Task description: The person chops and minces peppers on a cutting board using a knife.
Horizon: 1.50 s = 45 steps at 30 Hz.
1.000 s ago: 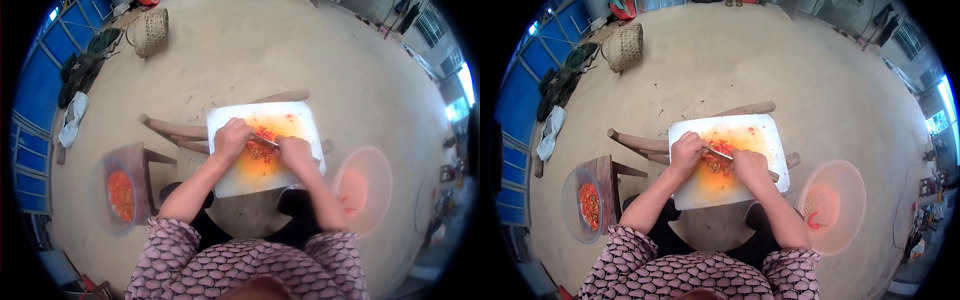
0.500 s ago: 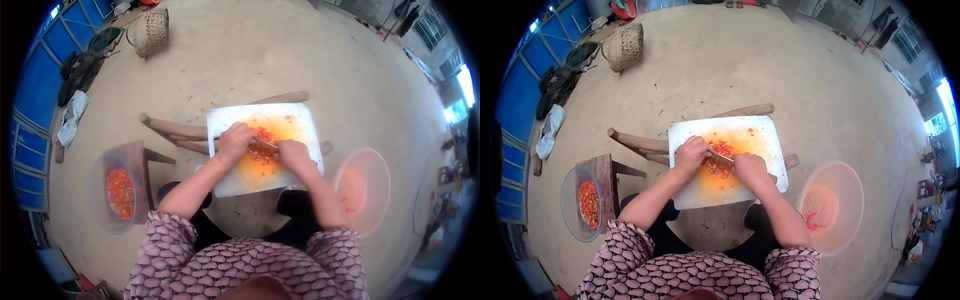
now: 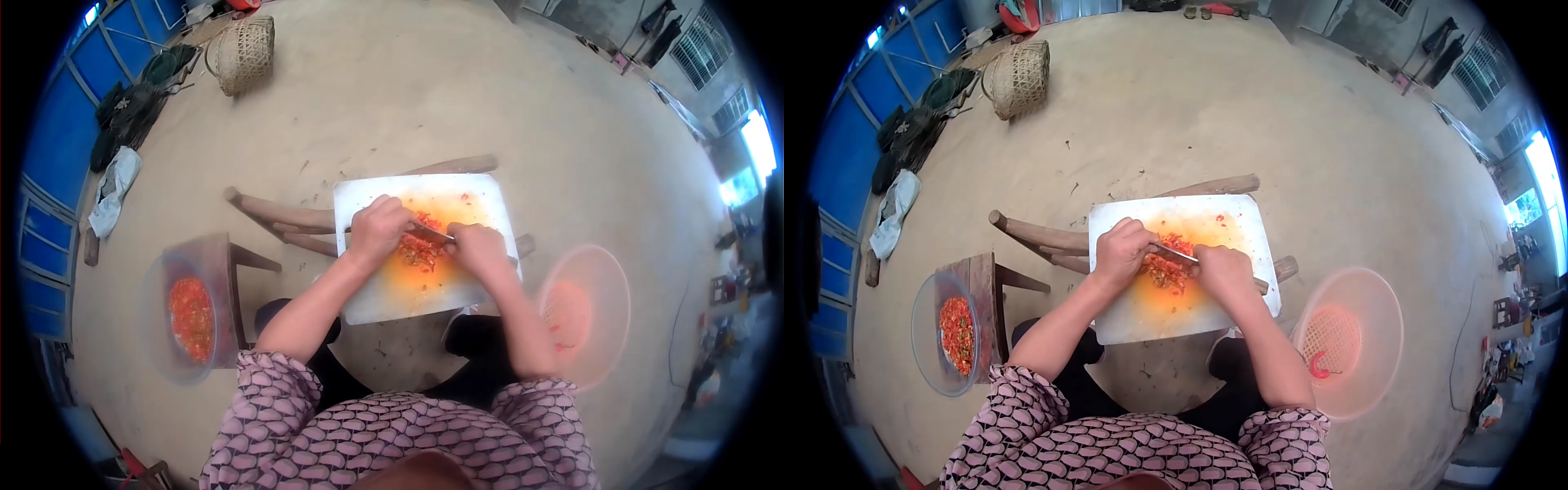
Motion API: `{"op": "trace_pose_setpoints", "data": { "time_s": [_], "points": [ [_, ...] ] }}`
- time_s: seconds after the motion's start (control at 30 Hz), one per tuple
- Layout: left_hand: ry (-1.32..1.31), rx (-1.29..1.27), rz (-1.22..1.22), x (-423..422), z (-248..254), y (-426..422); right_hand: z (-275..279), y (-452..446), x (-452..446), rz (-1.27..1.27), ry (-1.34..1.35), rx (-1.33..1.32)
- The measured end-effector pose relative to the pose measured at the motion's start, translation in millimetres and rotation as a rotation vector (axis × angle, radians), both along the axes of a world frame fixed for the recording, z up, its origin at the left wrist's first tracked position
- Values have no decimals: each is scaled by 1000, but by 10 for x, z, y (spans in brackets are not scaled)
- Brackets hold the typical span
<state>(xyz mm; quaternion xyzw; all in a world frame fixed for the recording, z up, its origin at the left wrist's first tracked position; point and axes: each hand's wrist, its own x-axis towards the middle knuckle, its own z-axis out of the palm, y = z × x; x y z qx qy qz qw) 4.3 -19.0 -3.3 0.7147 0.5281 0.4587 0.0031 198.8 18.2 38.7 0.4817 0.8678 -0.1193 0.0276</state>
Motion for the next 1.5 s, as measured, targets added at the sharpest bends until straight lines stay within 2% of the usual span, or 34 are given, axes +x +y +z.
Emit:
{"op": "trace_pose_setpoints", "data": {
  "time_s": [0.07,0.2,0.43,0.57,0.7,0.77,0.87,1.0,1.07,1.17,1.23,1.37,1.5],
  "points": [
    [7,25,7,9,-2,-77,132,-65,7,-38,10,-1],
    [1,-13,-4,49,-158,-60,-177,37,43,-8,33,-76],
    [21,51,28,31,100,-34,21,-21,35,-31,90,-13],
    [17,14,32,67,-177,57,-123,61,25,-13,15,-27],
    [41,-25,0,19,-90,25,-6,31,41,-6,16,-4],
    [25,52,7,19,21,-29,-30,-9,22,-15,40,-13],
    [1,18,6,42,-239,21,-177,23,11,-16,-24,-17],
    [48,-40,6,15,-91,-13,-37,-10,37,-3,-1,3],
    [49,65,18,10,58,-77,-54,-53,2,-5,30,2],
    [62,10,7,36,-181,-34,-119,-39,14,-27,-23,4],
    [52,6,-4,20,-195,-34,-152,17,14,-13,-16,-83],
    [64,82,1,2,1,-75,19,-94,10,-29,22,-14],
    [39,25,-11,40,-176,-43,-188,-25,22,-18,-22,-63]
  ]
}}
